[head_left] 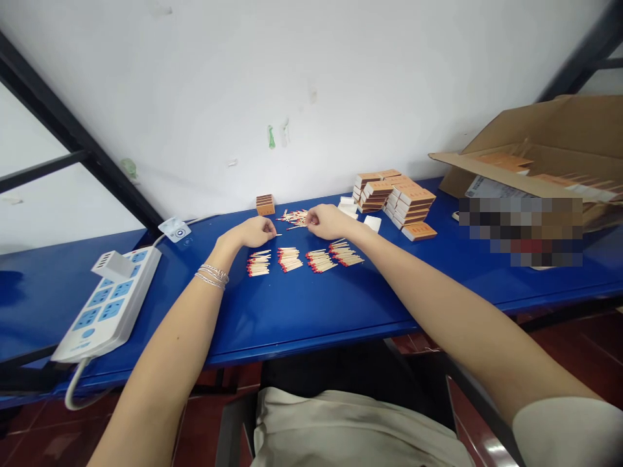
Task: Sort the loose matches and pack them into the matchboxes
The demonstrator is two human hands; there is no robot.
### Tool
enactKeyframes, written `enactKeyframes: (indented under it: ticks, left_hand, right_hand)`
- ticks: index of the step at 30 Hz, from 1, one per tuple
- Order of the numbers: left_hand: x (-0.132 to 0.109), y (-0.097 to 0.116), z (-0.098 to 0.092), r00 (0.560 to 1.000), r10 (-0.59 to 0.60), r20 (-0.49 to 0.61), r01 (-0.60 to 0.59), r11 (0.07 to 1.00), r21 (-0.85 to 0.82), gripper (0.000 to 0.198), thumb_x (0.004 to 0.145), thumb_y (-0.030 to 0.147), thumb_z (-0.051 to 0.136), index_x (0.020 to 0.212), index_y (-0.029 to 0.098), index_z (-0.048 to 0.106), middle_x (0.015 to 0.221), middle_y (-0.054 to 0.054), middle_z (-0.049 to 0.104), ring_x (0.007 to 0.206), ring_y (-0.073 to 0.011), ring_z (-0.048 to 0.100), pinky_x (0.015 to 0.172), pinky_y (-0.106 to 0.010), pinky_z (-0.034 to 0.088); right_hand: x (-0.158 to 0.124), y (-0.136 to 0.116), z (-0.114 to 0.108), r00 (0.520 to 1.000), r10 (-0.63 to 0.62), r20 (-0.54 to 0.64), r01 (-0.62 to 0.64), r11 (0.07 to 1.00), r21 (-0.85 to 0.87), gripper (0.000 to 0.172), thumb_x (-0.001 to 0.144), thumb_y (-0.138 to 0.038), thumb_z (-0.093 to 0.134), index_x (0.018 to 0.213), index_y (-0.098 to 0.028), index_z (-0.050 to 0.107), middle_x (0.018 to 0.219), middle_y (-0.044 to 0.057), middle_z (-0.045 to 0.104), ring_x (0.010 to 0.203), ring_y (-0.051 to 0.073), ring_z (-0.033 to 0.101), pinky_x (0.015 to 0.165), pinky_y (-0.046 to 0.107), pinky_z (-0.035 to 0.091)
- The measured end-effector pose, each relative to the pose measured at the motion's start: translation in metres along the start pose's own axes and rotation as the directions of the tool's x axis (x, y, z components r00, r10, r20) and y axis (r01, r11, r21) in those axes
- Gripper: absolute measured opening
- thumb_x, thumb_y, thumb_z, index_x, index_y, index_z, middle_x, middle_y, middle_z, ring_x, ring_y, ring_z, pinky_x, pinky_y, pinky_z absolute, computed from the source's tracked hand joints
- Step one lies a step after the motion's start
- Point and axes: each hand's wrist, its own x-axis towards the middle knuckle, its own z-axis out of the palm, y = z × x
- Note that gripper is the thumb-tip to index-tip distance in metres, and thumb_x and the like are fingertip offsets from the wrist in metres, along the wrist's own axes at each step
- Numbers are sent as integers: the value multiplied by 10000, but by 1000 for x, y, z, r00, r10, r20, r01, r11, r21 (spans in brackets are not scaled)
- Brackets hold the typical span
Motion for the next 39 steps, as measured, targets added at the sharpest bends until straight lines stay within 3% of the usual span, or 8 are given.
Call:
enactKeyframes:
  ticks: [3, 7, 11, 16, 24, 31, 34, 39]
  left_hand:
    - [-3, 0, -5, 998, -11, 55, 11, 1000, 9, 245, 757, 319, 564, 887, 159, 698, 941, -74, 738, 839, -191, 646, 746, -269, 469]
    - [-4, 1, -4, 999, 27, 19, -27, 1000, 16, 303, 761, 420, 581, 859, 163, 709, 862, -67, 730, 762, -185, 623, 694, -281, 455]
    - [-3, 2, -1, 997, 80, 20, -80, 996, -34, 286, 722, 354, 604, 889, 152, 719, 833, -61, 721, 699, -161, 601, 654, -270, 446]
    - [-5, 2, -6, 995, 81, 66, -79, 996, -28, 252, 683, 318, 615, 843, 164, 734, 795, -43, 725, 689, -163, 597, 631, -263, 437]
    - [-17, 1, -21, 982, -68, 178, 53, 995, 87, 231, 641, 271, 635, 830, 210, 753, 863, -9, 763, 773, -179, 644, 664, -229, 453]
    - [-18, 4, -21, 967, -85, 240, 71, 995, 66, 231, 663, 294, 571, 782, 193, 741, 847, -41, 760, 777, -189, 653, 646, -229, 457]
    - [-19, 6, -21, 965, -73, 253, 62, 997, 52, 223, 657, 281, 560, 763, 190, 733, 837, -43, 756, 775, -192, 649, 657, -237, 462]
    - [-16, 5, -18, 981, -53, 187, 36, 995, 91, 218, 700, 258, 557, 808, 187, 733, 870, -45, 752, 779, -190, 650, 656, -244, 456]
  right_hand:
    - [-2, -12, 3, 1000, 13, -22, -11, 998, 66, 192, 769, -191, 605, 892, -172, 752, 874, 62, 735, 803, 174, 647, 719, 246, 438]
    - [-4, -26, 3, 994, 78, -74, -63, 979, 192, 156, 749, -214, 636, 832, -166, 759, 797, 59, 725, 761, 164, 640, 705, 248, 445]
    - [-2, -28, 8, 989, 143, -37, -121, 931, 345, 121, 718, -183, 657, 806, -145, 729, 776, 54, 733, 695, 136, 638, 665, 232, 456]
    - [3, -27, 22, 990, 136, 23, -129, 851, 509, 129, 723, -141, 626, 805, -147, 724, 752, 46, 746, 661, 123, 659, 624, 206, 475]
    - [1, -35, 27, 998, 20, 65, -38, 957, 287, 181, 725, -141, 652, 829, -152, 799, 797, 47, 761, 743, 138, 662, 647, 194, 463]
    - [-2, -35, 23, 980, -118, 162, 66, 954, 291, 297, 756, -77, 584, 949, -138, 802, 819, 40, 760, 690, 114, 618, 638, 188, 448]
    - [-3, -35, 17, 980, -106, 167, 55, 957, 284, 319, 773, -83, 560, 974, -148, 799, 815, 31, 756, 674, 112, 604, 652, 197, 448]
    - [0, -21, 8, 999, 36, 27, -39, 991, 128, 317, 757, -100, 576, 972, -193, 790, 956, 43, 763, 854, 175, 655, 816, 260, 463]
